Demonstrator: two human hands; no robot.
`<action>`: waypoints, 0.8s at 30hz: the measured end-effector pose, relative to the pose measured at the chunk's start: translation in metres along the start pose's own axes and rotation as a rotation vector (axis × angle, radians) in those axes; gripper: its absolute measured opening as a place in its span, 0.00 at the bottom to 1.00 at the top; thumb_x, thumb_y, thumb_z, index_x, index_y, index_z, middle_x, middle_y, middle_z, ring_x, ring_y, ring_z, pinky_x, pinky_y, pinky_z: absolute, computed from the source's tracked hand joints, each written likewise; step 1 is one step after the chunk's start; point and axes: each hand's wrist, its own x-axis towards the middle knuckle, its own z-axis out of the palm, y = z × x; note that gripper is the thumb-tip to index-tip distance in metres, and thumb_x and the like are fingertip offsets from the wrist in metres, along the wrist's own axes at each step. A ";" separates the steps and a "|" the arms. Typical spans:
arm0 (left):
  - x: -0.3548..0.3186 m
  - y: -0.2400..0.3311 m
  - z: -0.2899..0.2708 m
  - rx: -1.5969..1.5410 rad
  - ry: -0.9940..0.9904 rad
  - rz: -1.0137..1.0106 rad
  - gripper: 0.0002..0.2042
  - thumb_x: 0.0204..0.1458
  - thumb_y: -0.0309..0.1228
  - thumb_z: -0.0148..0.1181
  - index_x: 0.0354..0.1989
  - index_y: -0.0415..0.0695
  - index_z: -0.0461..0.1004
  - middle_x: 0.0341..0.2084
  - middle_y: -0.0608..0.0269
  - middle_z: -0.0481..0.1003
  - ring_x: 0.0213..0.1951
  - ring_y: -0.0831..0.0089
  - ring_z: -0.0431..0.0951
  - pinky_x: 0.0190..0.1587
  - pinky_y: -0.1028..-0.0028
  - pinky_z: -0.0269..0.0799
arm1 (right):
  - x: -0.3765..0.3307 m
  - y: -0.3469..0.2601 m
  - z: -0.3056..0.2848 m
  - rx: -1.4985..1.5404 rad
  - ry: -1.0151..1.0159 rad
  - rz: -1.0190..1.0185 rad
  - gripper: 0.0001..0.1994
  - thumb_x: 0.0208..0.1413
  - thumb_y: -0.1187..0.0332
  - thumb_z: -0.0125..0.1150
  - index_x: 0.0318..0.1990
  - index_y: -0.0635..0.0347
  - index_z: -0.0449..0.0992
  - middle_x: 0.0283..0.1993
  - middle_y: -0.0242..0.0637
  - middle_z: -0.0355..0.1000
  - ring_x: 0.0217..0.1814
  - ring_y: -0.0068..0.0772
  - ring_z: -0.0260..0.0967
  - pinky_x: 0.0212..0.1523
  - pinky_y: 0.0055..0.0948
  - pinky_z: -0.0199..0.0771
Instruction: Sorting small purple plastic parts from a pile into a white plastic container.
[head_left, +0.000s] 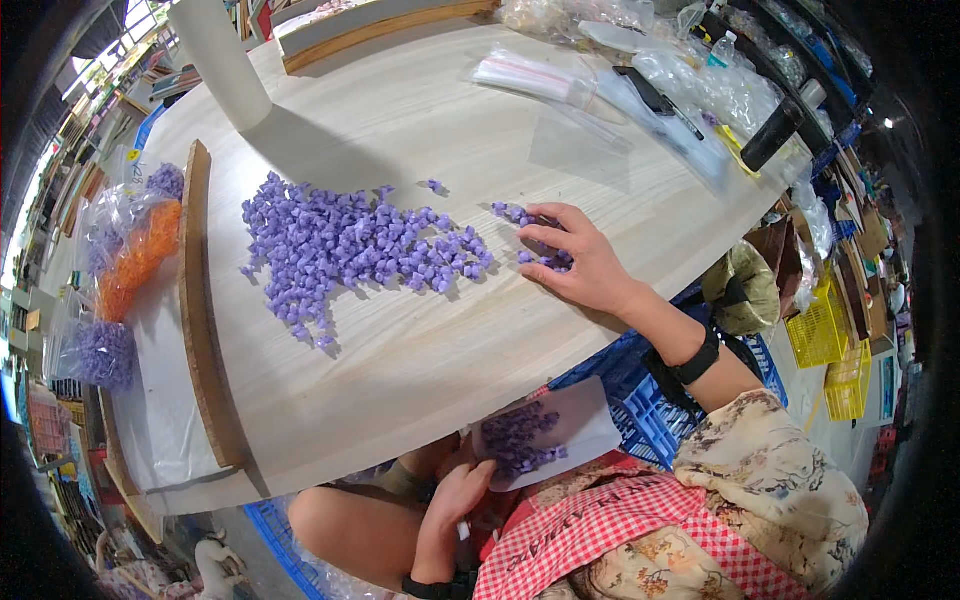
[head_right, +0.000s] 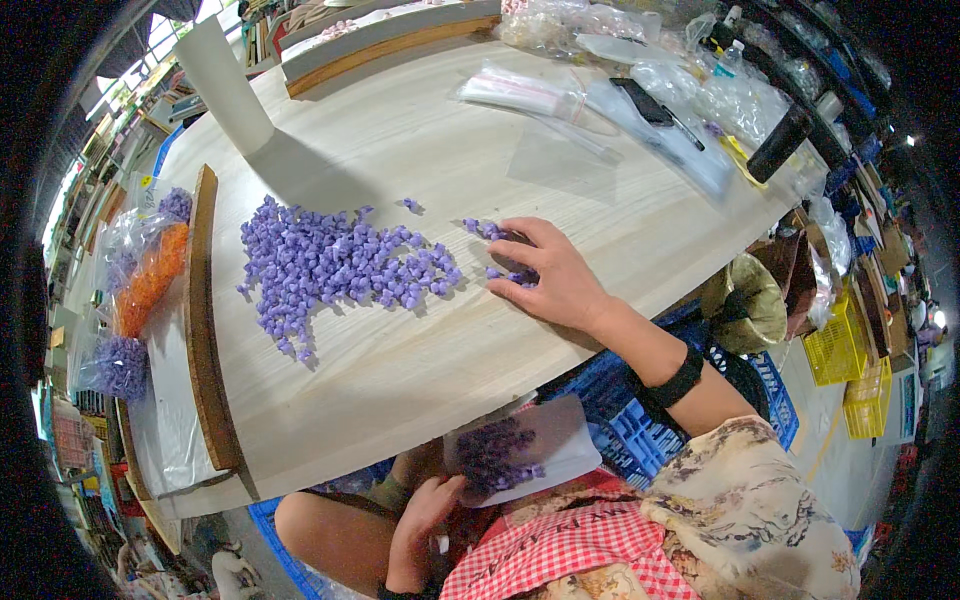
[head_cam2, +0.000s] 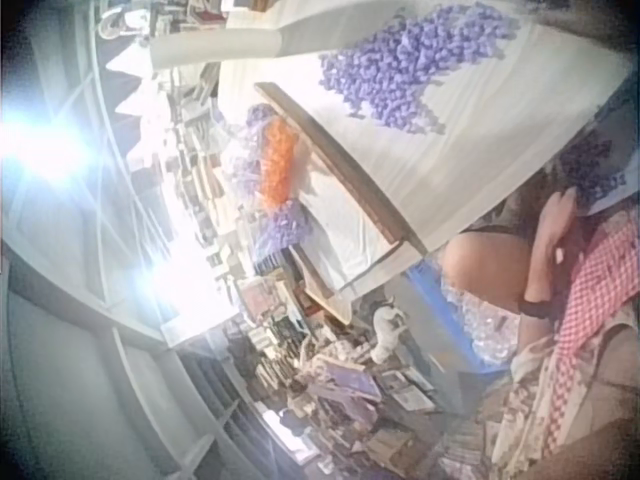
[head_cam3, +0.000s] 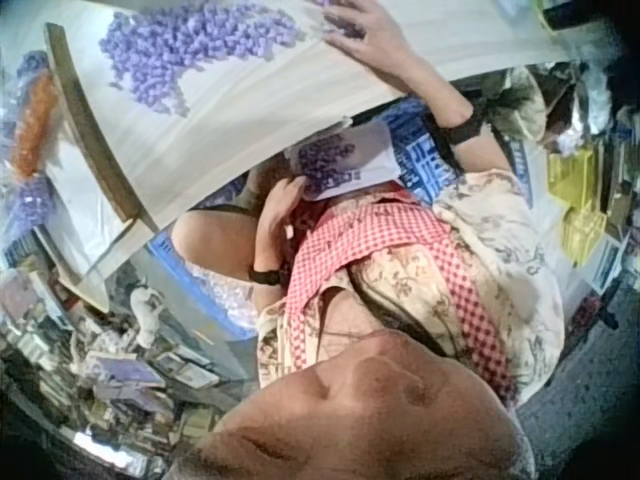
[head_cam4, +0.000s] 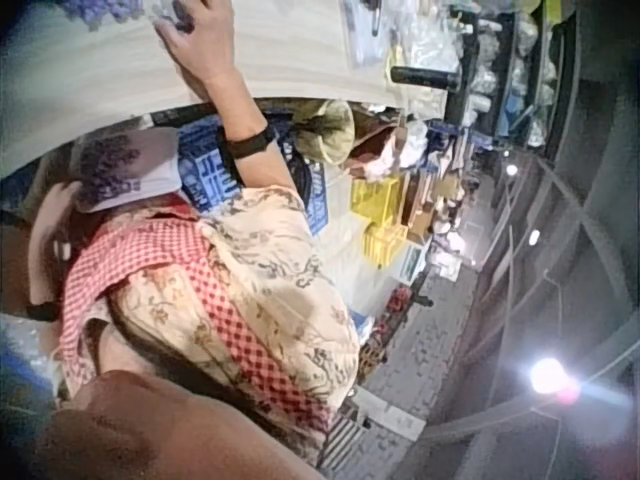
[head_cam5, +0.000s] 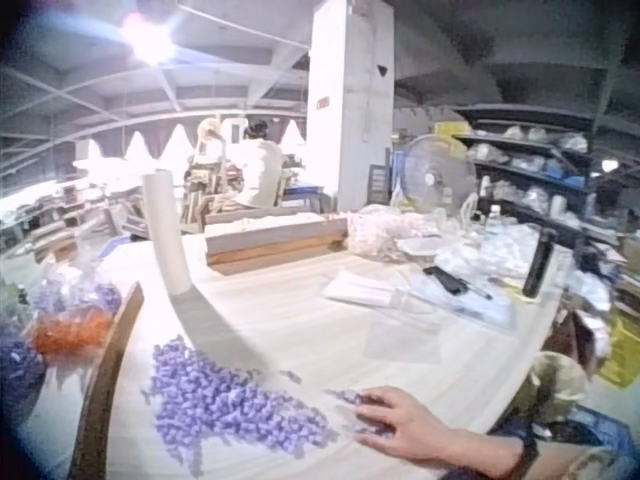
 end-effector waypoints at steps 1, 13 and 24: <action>0.005 -0.009 0.003 -0.020 0.009 0.010 0.29 0.51 0.51 0.45 0.36 0.30 0.74 0.34 0.34 0.74 0.44 0.49 0.75 0.47 0.63 0.66 | 0.000 0.000 0.000 0.034 0.015 0.010 0.20 0.41 0.63 0.69 0.44 0.57 0.75 0.51 0.43 0.67 0.54 0.45 0.63 0.54 0.37 0.65; -0.006 0.008 -0.005 0.058 -0.012 0.042 0.22 0.55 0.47 0.40 0.39 0.41 0.73 0.36 0.35 0.72 0.45 0.42 0.70 0.46 0.59 0.65 | 0.008 -0.004 0.007 0.103 0.032 0.005 0.13 0.40 0.68 0.68 0.36 0.59 0.78 0.45 0.42 0.70 0.50 0.42 0.66 0.50 0.34 0.68; 0.009 -0.025 0.006 0.090 0.209 0.299 0.23 0.55 0.48 0.40 0.39 0.40 0.73 0.36 0.37 0.72 0.43 0.40 0.70 0.46 0.57 0.65 | -0.039 -0.069 0.011 0.377 -0.277 -0.348 0.08 0.40 0.73 0.65 0.29 0.60 0.73 0.38 0.38 0.68 0.43 0.40 0.67 0.43 0.37 0.69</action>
